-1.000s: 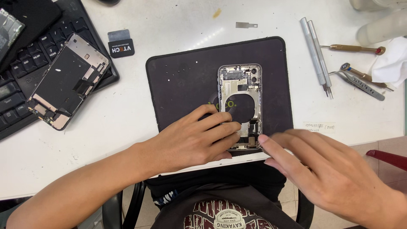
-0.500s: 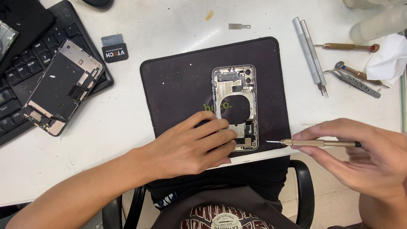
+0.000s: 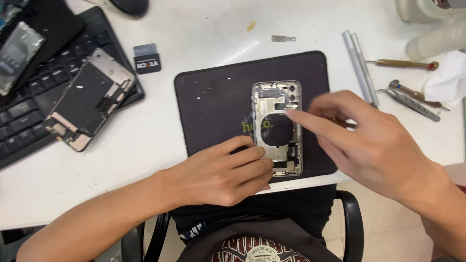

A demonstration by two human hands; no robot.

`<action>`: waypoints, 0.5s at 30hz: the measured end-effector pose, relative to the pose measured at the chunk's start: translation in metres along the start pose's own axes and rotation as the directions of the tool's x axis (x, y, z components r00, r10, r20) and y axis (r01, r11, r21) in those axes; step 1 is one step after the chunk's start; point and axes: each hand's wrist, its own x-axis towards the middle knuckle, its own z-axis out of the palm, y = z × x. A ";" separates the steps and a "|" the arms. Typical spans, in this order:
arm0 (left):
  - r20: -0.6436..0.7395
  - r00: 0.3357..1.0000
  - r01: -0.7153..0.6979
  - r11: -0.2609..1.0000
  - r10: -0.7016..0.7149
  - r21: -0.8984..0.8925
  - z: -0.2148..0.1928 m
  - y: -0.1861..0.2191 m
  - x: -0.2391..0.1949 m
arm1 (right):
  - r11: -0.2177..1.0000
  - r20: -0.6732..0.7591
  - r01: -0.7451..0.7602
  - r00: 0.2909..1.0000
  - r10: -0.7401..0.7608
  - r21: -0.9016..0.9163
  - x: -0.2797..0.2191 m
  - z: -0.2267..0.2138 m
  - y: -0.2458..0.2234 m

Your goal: The person disassembles a smartphone by removing the back cover and using a screwdriver and tweezers to detach internal components. Screws and small parts are placed on the work surface as the device is taken apart.

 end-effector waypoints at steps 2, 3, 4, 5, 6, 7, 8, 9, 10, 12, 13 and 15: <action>0.002 1.000 -0.023 0.999 0.023 0.026 -0.003 0.000 -0.001 | 0.995 -0.022 0.101 0.995 -0.101 -0.003 0.027 0.007 -0.005; 0.001 0.999 -0.037 0.999 0.037 0.038 -0.004 0.000 -0.002 | 0.989 -0.032 0.148 0.989 -0.148 -0.008 0.040 0.010 -0.007; 0.001 0.999 -0.043 0.998 0.043 0.048 -0.005 0.000 -0.002 | 0.987 -0.025 0.162 0.986 -0.162 -0.025 0.052 0.013 -0.008; 0.000 0.999 -0.047 0.997 0.047 0.054 -0.005 0.000 -0.003 | 0.984 -0.016 0.173 0.985 -0.174 -0.040 0.062 0.017 -0.009; 0.000 0.999 -0.052 0.997 0.052 0.061 -0.005 0.000 -0.004 | 0.981 -0.006 0.185 0.983 -0.185 -0.055 0.071 0.020 -0.011; 0.004 0.999 -0.053 0.996 0.053 0.067 -0.006 0.000 -0.005 | 0.980 0.003 0.186 0.982 -0.187 -0.069 0.078 0.022 -0.013; 0.008 0.999 -0.054 0.996 0.054 0.073 -0.005 0.000 -0.006 | 0.979 0.013 0.188 0.982 -0.188 -0.083 0.085 0.025 -0.016; 0.012 0.998 -0.054 0.995 0.053 0.080 -0.005 0.000 -0.007 | 0.977 0.023 0.191 0.982 -0.190 -0.097 0.090 0.026 -0.019; 0.002 0.998 -0.060 0.995 0.060 0.084 -0.005 0.000 -0.008 | 0.978 0.037 0.180 0.984 -0.177 -0.104 0.093 0.025 -0.021; -0.019 0.997 -0.071 0.994 0.073 0.088 -0.004 0.000 -0.010 | 0.981 0.068 0.153 0.987 -0.146 -0.118 0.098 0.023 -0.026; -0.010 0.997 -0.077 0.992 0.078 0.097 -0.003 0.000 -0.012 | 0.981 0.086 0.153 0.986 -0.143 -0.122 0.100 0.022 -0.029; 0.008 0.996 -0.094 0.989 0.094 0.115 -0.003 -0.001 -0.014 | 0.980 0.118 0.149 0.984 -0.133 -0.133 0.105 0.019 -0.033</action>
